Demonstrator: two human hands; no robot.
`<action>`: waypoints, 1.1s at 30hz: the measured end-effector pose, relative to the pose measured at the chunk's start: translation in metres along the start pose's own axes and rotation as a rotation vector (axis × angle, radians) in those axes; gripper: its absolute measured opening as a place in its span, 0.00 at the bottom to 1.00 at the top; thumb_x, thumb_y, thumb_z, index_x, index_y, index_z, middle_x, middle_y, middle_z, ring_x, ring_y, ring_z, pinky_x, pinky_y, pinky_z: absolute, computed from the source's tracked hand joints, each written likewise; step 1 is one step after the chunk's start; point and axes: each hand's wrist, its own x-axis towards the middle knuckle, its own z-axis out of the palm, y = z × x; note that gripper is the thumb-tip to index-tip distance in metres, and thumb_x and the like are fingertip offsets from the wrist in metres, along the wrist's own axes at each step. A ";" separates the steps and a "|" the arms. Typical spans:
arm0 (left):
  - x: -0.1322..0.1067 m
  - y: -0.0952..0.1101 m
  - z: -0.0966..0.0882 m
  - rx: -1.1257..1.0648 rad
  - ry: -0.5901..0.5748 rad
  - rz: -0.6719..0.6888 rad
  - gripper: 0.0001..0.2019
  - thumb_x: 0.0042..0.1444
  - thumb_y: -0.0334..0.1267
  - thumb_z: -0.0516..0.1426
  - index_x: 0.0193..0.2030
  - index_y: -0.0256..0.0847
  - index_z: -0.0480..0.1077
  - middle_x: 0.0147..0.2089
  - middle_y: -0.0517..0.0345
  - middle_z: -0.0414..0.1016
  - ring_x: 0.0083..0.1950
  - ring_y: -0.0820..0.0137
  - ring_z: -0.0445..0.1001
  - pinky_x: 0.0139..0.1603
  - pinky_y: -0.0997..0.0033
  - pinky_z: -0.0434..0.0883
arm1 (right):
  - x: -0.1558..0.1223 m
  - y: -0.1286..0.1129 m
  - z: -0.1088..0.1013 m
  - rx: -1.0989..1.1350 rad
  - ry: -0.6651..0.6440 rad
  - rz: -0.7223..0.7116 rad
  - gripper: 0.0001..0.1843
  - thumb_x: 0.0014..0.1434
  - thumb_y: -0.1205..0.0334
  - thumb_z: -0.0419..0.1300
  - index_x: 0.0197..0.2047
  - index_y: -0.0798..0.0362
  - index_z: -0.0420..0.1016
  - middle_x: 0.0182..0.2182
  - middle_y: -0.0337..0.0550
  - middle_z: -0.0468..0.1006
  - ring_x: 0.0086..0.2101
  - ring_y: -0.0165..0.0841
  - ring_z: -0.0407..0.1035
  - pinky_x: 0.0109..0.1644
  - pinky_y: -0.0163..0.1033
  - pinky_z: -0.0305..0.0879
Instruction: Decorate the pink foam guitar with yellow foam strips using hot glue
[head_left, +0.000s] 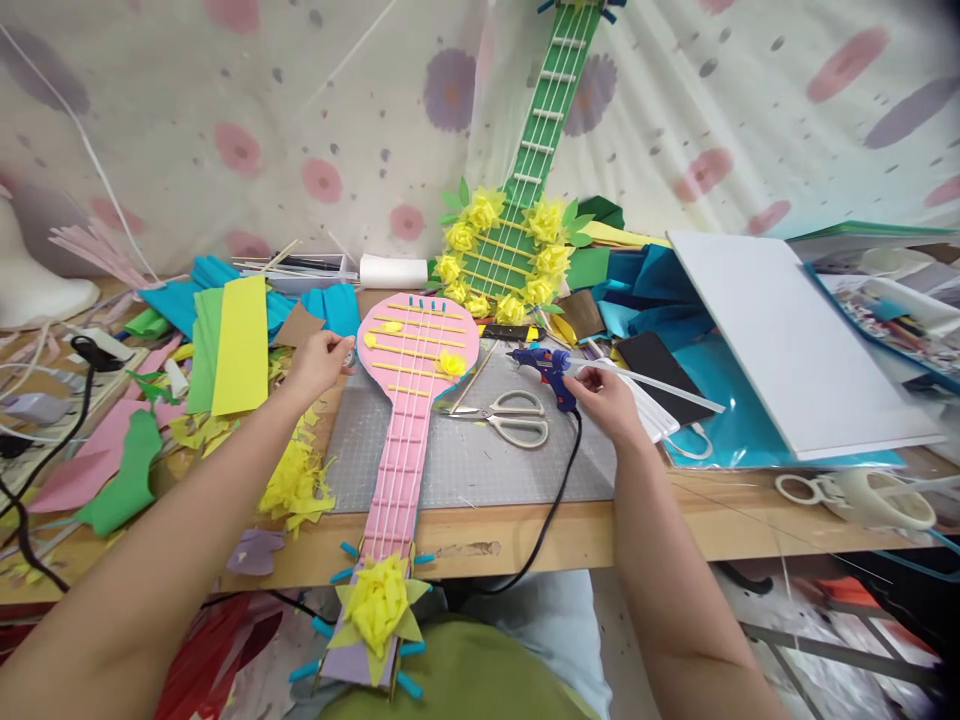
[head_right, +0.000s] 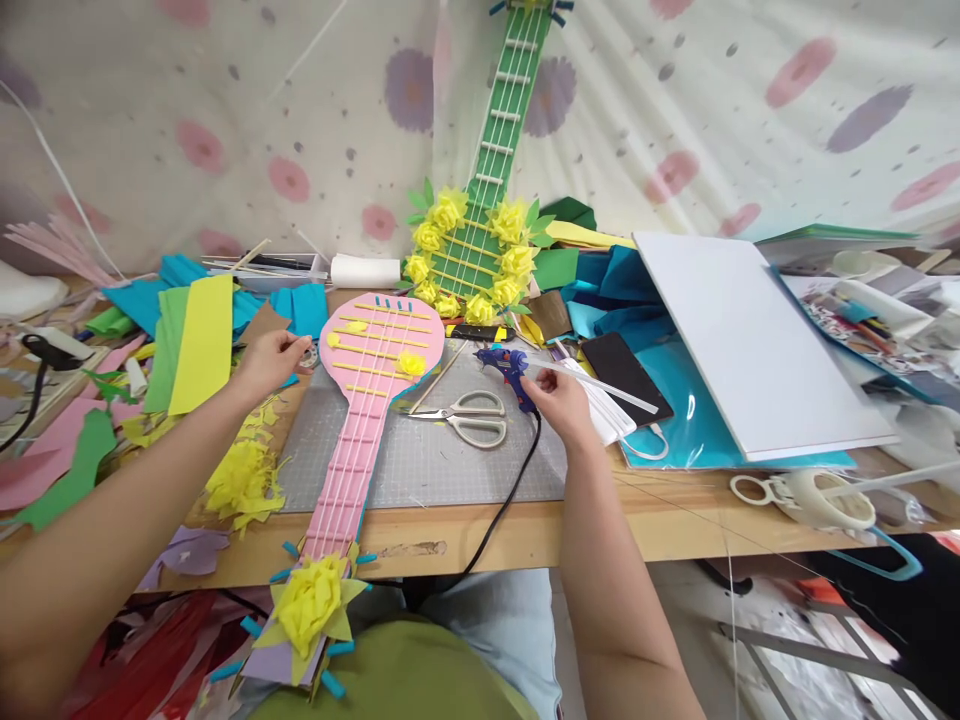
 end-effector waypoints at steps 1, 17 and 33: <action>0.000 0.003 -0.001 0.060 0.002 0.011 0.11 0.52 0.43 0.53 0.24 0.41 0.63 0.20 0.62 0.68 0.21 0.70 0.70 0.24 0.73 0.62 | 0.002 0.000 0.005 0.001 0.009 -0.004 0.20 0.45 0.44 0.60 0.30 0.54 0.70 0.26 0.43 0.72 0.27 0.33 0.63 0.32 0.38 0.58; 0.021 0.021 0.014 0.531 -0.162 0.368 0.11 0.50 0.31 0.52 0.41 0.42 0.66 0.46 0.52 0.75 0.46 0.62 0.73 0.42 0.67 0.67 | 0.010 0.002 0.041 0.031 -0.024 -0.020 0.25 0.48 0.37 0.54 0.31 0.53 0.69 0.32 0.46 0.74 0.35 0.39 0.66 0.41 0.42 0.61; 0.022 0.013 0.020 0.610 -0.096 0.372 0.11 0.50 0.31 0.53 0.41 0.44 0.68 0.41 0.53 0.78 0.42 0.59 0.75 0.41 0.66 0.67 | 0.010 0.003 0.041 0.016 -0.027 -0.004 0.25 0.50 0.37 0.54 0.31 0.52 0.68 0.30 0.44 0.72 0.33 0.37 0.65 0.38 0.39 0.60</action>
